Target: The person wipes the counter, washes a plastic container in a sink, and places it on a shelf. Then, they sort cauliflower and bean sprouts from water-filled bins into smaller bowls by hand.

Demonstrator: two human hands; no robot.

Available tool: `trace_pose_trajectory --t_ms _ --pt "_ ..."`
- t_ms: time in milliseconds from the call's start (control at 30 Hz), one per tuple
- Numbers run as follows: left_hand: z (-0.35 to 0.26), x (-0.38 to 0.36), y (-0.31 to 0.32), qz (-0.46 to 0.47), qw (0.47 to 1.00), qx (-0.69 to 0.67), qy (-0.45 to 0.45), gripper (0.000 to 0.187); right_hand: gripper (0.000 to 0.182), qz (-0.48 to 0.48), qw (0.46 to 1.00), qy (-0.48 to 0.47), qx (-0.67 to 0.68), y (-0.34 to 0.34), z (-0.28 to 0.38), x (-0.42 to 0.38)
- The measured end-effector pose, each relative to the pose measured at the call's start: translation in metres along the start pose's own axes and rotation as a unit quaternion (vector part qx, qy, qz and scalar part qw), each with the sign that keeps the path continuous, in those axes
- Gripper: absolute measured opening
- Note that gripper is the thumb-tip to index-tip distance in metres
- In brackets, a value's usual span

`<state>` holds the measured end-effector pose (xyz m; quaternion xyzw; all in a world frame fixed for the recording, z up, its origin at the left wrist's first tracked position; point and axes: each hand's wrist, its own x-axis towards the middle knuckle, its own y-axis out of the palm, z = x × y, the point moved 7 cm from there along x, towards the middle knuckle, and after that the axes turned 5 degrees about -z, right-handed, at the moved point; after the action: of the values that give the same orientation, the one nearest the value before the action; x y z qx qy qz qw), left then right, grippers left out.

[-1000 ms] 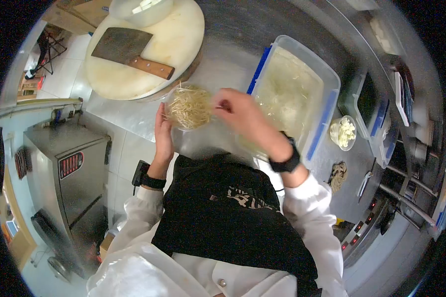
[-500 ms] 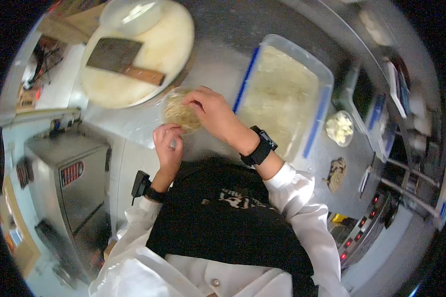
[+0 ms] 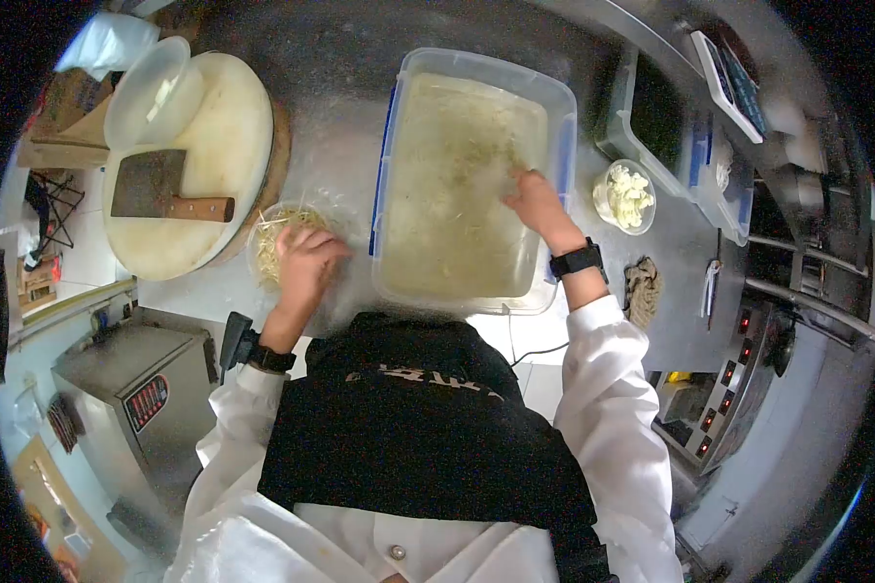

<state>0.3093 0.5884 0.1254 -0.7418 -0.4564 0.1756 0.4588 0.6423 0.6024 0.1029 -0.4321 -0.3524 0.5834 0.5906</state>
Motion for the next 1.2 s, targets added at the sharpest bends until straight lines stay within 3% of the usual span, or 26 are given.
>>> trace_pose_trajectory --t_ms 33,67,100,133,200,333,400,533,600,700,767,800,867,1000,1100,1167,1200 --pt "0.0 0.0 -0.016 -0.058 0.998 0.005 0.003 0.017 0.028 0.0 1.0 0.001 0.004 0.006 0.0 -0.001" --pt "0.002 -0.003 -0.03 -0.117 0.993 0.009 0.005 0.015 0.032 0.062 0.998 0.002 0.009 0.021 0.0 -0.001" --pt "0.006 -0.006 -0.034 -0.117 0.993 0.011 0.005 0.015 0.036 0.123 0.992 0.002 0.014 0.034 0.0 -0.002" --pt "0.013 -0.012 -0.04 -0.129 0.991 0.026 -0.022 0.014 0.036 0.123 0.992 0.001 0.016 0.034 0.009 -0.003" --pt "0.023 -0.023 -0.047 -0.142 0.988 0.041 -0.05 0.014 0.029 0.112 0.968 0.116 0.193 0.029 0.024 -0.01" --pt "0.029 -0.038 -0.044 -0.134 0.987 0.031 -0.082 0.016 0.024 0.142 0.947 0.055 0.283 0.044 0.059 -0.022" --pt "0.027 -0.044 -0.04 -0.127 0.987 0.039 -0.087 0.017 0.018 0.227 0.961 -0.02 0.156 0.064 0.073 -0.031" --pt "0.027 -0.058 -0.033 -0.124 0.987 0.056 -0.09 0.023 0.013 0.251 0.925 0.01 0.285 0.07 0.073 -0.033" --pt "0.027 -0.065 -0.033 -0.123 0.986 0.053 -0.095 0.025 0.009 0.126 0.979 -0.037 0.154 0.045 0.069 -0.022" --pt "0.022 -0.067 -0.031 -0.106 0.99 0.023 -0.086 0.033 0.008 0.099 0.977 -0.027 0.187 0.013 0.099 -0.012" --pt "0.021 -0.07 -0.036 -0.119 0.988 0.013 -0.094 0.033 0.008 0.097 0.935 0.038 0.339 -0.008 0.128 -0.009" --pt "0.022 -0.072 -0.039 -0.131 0.987 0.001 -0.094 0.034 0.008 0.101 0.935 0.035 0.338 -0.019 0.15 -0.009" --pt "0.024 -0.078 -0.045 -0.152 0.983 -0.009 -0.098 0.034 0.005 0.105 0.942 -0.072 0.31 -0.032 0.212 -0.014" --pt "0.04 -0.096 -0.058 -0.239 0.96 -0.069 -0.133 0.033 0.006 0.118 0.927 -0.21 0.289 0.009 0.292 -0.023" --pt "0.051 -0.106 -0.066 -0.282 0.94 -0.085 -0.174 0.034 0.016 0.161 0.913 -0.228 0.298 0.076 0.311 -0.027" --pt "0.053 -0.106 -0.069 -0.281 0.939 -0.086 -0.178 0.034 0.028 0.032 0.915 -0.385 0.116 0.075 0.332 -0.038" --pt "0.053 -0.107 -0.07 -0.278 0.939 -0.091 -0.18 0.034 0.028 0.035 0.914 -0.386 0.117 0.074 0.331 -0.041"
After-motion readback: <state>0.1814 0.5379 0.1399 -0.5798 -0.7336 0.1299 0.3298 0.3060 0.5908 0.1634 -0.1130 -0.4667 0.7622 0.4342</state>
